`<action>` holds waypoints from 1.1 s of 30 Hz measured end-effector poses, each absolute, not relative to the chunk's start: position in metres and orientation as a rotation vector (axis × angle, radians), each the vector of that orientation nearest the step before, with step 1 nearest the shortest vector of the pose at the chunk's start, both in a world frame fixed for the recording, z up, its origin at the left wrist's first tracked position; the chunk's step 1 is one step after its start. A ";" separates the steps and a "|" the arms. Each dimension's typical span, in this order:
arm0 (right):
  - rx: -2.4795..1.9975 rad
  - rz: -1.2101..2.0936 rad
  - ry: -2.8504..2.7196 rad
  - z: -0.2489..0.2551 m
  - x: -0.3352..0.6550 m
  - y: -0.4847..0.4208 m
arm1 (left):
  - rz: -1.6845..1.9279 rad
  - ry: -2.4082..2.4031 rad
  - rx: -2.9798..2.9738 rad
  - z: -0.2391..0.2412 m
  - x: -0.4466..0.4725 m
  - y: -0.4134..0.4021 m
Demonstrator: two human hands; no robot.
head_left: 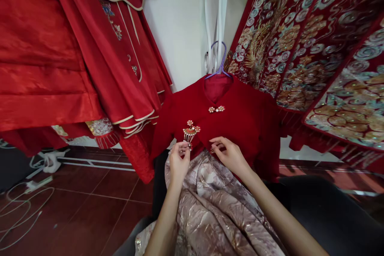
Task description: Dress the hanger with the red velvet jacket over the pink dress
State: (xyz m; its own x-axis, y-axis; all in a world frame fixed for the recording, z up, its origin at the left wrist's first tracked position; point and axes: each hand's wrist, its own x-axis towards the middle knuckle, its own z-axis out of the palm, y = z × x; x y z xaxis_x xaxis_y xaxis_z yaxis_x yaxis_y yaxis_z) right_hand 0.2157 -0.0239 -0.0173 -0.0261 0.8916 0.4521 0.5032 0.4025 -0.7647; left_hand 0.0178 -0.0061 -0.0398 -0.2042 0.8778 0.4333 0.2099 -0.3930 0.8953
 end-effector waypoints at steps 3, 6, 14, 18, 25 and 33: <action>-1.301 0.599 -1.639 -0.040 0.220 -0.025 | 1.604 1.240 1.471 -0.059 0.019 -0.010; -1.239 0.798 -1.561 -0.053 0.213 -0.019 | 1.522 1.130 1.464 -0.063 0.022 -0.006; -1.268 0.583 -1.490 -0.061 0.192 -0.004 | 1.497 1.096 1.407 -0.059 0.028 0.004; -1.220 0.557 -1.518 -0.059 0.191 -0.011 | 1.484 1.082 1.383 -0.060 0.029 0.002; -1.173 0.585 -1.589 -0.044 0.181 -0.011 | 1.466 1.108 1.272 -0.059 0.032 0.002; -1.180 0.490 -1.619 -0.044 0.172 -0.007 | 1.488 1.191 1.309 -0.057 0.030 0.006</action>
